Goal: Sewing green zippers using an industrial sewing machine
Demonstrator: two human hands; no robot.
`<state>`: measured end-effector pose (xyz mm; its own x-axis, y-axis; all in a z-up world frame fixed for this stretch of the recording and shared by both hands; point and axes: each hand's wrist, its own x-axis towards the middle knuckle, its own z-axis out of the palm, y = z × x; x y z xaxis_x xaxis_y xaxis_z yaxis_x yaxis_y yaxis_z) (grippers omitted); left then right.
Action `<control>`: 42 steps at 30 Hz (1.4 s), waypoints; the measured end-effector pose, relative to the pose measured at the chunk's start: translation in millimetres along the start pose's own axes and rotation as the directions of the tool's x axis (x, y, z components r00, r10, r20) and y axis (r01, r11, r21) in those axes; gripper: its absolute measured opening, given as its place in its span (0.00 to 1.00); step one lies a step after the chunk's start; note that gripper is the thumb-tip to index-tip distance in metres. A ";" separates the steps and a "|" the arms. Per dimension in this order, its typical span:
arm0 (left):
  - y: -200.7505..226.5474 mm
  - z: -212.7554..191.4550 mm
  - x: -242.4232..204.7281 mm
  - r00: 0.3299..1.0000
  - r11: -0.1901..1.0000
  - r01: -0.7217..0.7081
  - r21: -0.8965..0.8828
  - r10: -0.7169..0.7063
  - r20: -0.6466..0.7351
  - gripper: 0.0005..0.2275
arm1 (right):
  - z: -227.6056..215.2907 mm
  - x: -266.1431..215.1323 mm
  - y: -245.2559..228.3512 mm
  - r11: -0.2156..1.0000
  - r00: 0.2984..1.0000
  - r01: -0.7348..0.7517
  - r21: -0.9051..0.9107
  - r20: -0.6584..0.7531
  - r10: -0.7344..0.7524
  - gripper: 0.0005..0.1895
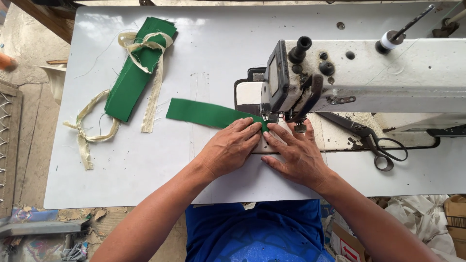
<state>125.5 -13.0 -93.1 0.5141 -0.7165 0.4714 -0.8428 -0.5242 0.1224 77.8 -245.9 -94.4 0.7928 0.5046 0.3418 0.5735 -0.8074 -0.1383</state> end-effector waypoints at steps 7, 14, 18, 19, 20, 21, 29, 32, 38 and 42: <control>-2.4 3.6 3.6 1.000 1.000 0.006 0.019 -0.006 0.006 0.09 | 4.3 -0.4 6.8 0.999 0.999 -0.037 0.004 -0.001 0.037 0.30; -0.5 8.4 2.1 1.000 1.000 0.022 0.017 -0.022 0.005 0.10 | 1.4 4.4 7.3 1.000 1.000 -0.023 0.012 0.011 0.022 0.28; -1.5 6.5 2.2 0.999 1.000 0.024 0.006 -0.024 0.025 0.10 | 1.0 3.8 8.0 0.999 0.998 -0.042 0.033 0.041 0.040 0.28; -1.4 4.9 2.5 0.999 1.000 0.023 -0.009 -0.023 0.025 0.10 | 0.2 3.9 7.3 0.998 0.998 -0.045 0.040 0.041 0.043 0.28; -3.3 3.3 4.5 1.000 1.000 0.019 -0.020 -0.019 0.021 0.11 | -0.4 6.1 8.1 0.998 0.998 -0.046 0.043 0.035 0.044 0.27; -3.6 2.6 4.7 1.000 1.000 0.018 -0.017 -0.017 0.022 0.11 | 1.6 5.4 9.2 0.998 0.999 -0.046 0.044 0.031 0.044 0.27; 1.6 -3.7 7.3 0.999 0.999 0.039 0.014 -0.039 0.019 0.11 | 7.6 -0.2 6.4 0.989 0.987 -0.135 0.060 0.091 0.130 0.30; -0.8 6.3 5.1 0.999 0.999 0.053 -0.009 -0.053 -0.007 0.11 | 6.0 1.9 4.2 0.987 0.984 -0.150 0.052 0.106 0.144 0.30; -2.5 8.5 3.0 0.995 0.995 0.099 0.015 -0.098 -0.022 0.14 | 28.7 -11.2 22.0 0.993 0.989 -0.120 0.019 0.091 0.118 0.30; 0.4 0.0 1.3 0.991 0.991 0.134 0.028 -0.134 -0.020 0.17 | 2.2 8.8 3.6 0.986 0.987 -0.146 0.080 0.085 0.139 0.28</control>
<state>125.8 -14.2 -92.4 0.6190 -0.6309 0.4678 -0.7614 -0.6282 0.1603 87.4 -243.6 -94.0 0.8795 0.4117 0.2387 0.4664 -0.8454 -0.2602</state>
